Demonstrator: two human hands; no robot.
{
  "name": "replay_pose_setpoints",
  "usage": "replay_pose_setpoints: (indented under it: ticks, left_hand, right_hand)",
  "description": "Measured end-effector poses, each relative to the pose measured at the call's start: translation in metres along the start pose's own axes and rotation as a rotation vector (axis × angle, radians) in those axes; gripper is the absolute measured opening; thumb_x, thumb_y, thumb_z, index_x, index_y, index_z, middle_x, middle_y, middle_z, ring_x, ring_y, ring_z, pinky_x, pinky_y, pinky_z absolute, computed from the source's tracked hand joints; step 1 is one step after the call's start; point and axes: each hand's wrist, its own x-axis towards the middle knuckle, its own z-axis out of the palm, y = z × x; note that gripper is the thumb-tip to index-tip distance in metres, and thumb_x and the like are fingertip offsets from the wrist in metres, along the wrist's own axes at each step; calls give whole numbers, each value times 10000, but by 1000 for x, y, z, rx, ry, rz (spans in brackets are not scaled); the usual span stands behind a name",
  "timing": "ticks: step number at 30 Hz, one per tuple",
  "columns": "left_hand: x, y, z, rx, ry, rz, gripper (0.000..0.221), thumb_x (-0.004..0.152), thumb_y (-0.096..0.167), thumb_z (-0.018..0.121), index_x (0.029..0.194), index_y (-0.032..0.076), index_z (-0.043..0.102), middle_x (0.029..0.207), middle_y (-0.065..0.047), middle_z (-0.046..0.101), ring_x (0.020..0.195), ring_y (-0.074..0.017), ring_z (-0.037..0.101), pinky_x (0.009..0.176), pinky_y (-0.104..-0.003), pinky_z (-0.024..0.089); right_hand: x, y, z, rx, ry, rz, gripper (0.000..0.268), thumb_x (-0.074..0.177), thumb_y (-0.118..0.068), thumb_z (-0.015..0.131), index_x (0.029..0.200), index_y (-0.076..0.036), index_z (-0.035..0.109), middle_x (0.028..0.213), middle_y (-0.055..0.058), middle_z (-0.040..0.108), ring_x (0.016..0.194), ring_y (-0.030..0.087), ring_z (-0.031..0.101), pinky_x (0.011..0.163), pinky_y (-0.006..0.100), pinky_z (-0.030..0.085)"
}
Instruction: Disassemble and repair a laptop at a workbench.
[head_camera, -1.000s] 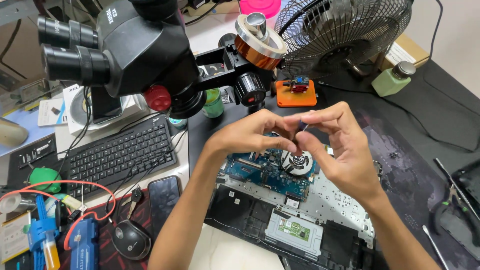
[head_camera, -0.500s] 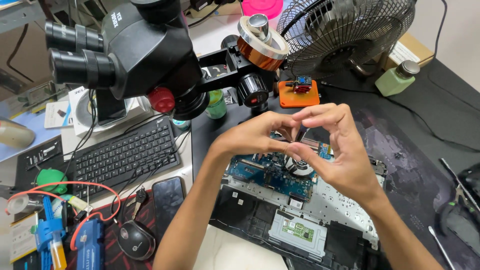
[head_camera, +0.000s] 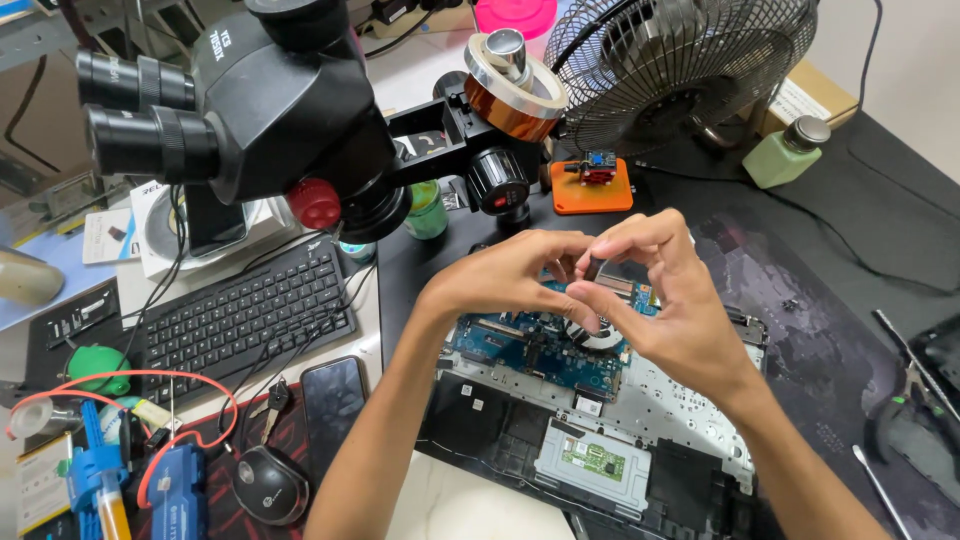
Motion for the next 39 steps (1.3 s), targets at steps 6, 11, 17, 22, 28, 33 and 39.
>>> replay_pose_setpoints:
  ticks: [6,11,17,22,28,33,39]
  left_hand:
    - [-7,2,-2,236,-65,-110,648,739,364,934,1081,-30,550,969,-118,618,908,-233,624,789,-365,536]
    - [-13,21,-8,351,-50,-223,714,658,397,915,1205,59,603,979,-97,668,949,-219,665,800,-357,537]
    - [-22,16,-20,363,-39,-166,578,717,336,890,1137,39,627,1009,-79,688,970,-223,666,850,-359,541]
    - [-20,21,-16,362,-37,-182,430,751,279,851,1077,54,682,984,-58,700,968,-204,671,840,-359,542]
    - [-11,33,-7,377,-68,-174,334,792,289,829,1006,57,721,947,-70,698,904,-195,661,803,-350,541]
    - [-8,41,-4,296,-68,-161,307,840,336,790,978,66,741,936,-41,728,861,-151,684,737,-320,561]
    - [-5,39,0,230,-50,-117,251,884,284,759,954,45,731,842,-36,753,766,-152,689,695,-329,557]
  right_hand:
    - [2,-6,-1,58,9,114,366,971,65,666,1244,-46,450,1154,115,627,1081,186,697,963,320,593]
    - [2,-8,-11,92,80,141,398,1044,95,554,1364,-41,360,1250,173,635,1146,242,713,1015,362,602]
    - [0,6,-45,194,330,117,387,1169,75,553,1430,-61,301,1260,172,608,1073,271,739,925,398,666]
    - [6,5,-59,367,472,197,452,1136,55,573,1468,-94,304,1253,170,615,991,276,742,863,425,657]
    - [4,6,-64,421,530,246,483,1132,49,586,1498,-111,314,1198,154,617,975,282,737,803,408,631]
    - [4,3,-64,409,539,245,465,1139,48,583,1481,-112,311,1200,150,620,982,281,739,807,402,625]
    - [2,-2,-61,376,542,212,446,1156,46,583,1467,-102,300,1207,152,617,992,280,743,823,398,637]
